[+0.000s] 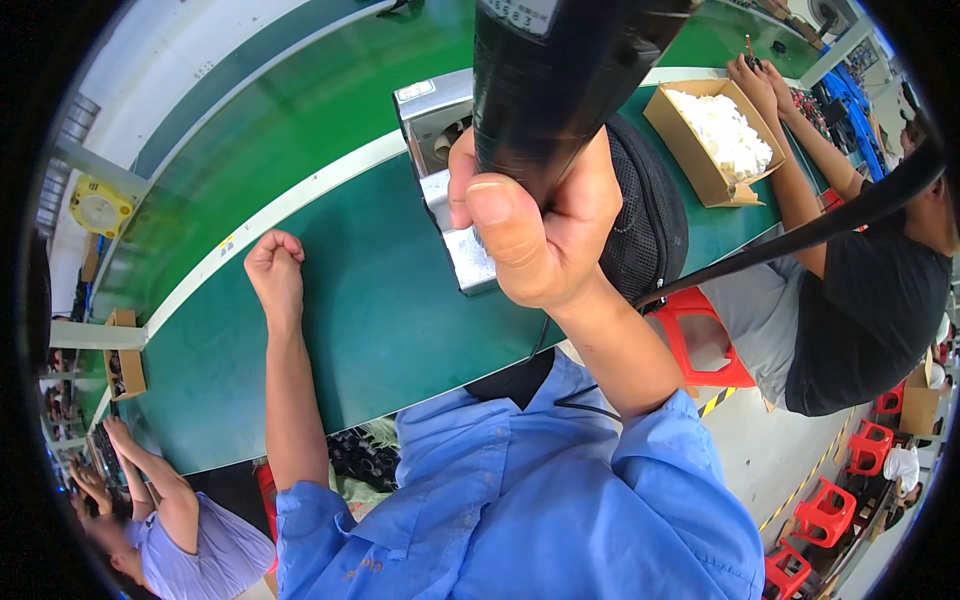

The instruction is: Assembling and testing electronic components on a factory production line using an electric screwdriver.

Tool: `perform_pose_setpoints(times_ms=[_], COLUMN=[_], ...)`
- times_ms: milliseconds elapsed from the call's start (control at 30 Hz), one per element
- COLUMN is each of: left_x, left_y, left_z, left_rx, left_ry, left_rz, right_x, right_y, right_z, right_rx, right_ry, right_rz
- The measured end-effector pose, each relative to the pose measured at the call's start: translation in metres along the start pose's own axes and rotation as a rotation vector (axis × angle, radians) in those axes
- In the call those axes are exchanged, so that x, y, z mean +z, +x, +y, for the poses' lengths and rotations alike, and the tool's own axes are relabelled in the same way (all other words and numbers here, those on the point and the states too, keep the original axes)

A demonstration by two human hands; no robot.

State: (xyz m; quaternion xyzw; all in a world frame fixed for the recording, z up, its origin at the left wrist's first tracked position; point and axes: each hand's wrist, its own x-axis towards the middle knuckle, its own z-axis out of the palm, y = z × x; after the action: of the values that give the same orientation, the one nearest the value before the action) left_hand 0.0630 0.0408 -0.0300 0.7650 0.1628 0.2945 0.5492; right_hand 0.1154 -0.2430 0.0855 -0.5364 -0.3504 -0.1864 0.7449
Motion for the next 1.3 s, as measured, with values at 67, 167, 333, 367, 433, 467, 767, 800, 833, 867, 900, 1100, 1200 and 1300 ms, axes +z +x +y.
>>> perform_pose_setpoints(times_ms=[67,167,333,367,433,467,767,800,833,867,900,1100,1200,1300], left_x=[0.001,0.002,0.001,0.000,-0.003,-0.002,-0.005,-0.008,-0.001,-0.005,-0.006,-0.004,-0.002,-0.002], left_y=[0.000,-0.001,-0.002,-0.002,-0.003,-0.002,0.001,-0.001,0.004,0.004,0.002,-0.005,-0.006,-0.004], left_z=[0.000,0.001,0.000,-0.001,-0.004,-0.002,-0.005,-0.005,-0.002,0.001,0.001,0.004,0.004,0.005], left_rx=[0.000,0.005,0.031,0.024,0.033,0.038,0.044,0.049,0.071,0.042,0.025,0.016,0.016,-0.021], left_ry=[0.009,0.000,0.049,0.054,0.064,0.068,0.067,0.075,0.059,0.102,0.091,0.138,0.078,0.127], left_rz=[0.001,0.004,0.009,0.005,0.019,0.017,0.032,0.042,0.030,0.007,0.013,-0.059,-0.065,-0.101], right_x=[-0.001,-0.002,-0.001,-0.001,0.002,0.001,-0.003,-0.004,-0.005,-0.002,0.001,0.017,0.026,0.023], right_y=[0.000,-0.002,-0.002,-0.002,-0.004,-0.003,-0.006,-0.008,-0.004,-0.006,-0.008,-0.030,-0.042,-0.041], right_z=[0.000,-0.001,0.000,0.000,0.003,0.000,-0.004,-0.005,-0.011,-0.012,-0.012,-0.008,0.000,0.005], right_rx=[0.004,0.003,0.026,0.039,0.036,0.046,-0.027,-0.037,-0.053,-0.058,-0.031,0.044,-0.002,0.036], right_ry=[0.006,0.001,0.019,0.005,-0.004,-0.030,0.179,0.201,0.164,0.150,0.181,0.276,0.151,0.118], right_rz=[0.009,0.007,0.016,0.014,0.010,-0.002,-0.128,-0.162,-0.185,-0.206,-0.226,-0.486,-0.392,-0.292])
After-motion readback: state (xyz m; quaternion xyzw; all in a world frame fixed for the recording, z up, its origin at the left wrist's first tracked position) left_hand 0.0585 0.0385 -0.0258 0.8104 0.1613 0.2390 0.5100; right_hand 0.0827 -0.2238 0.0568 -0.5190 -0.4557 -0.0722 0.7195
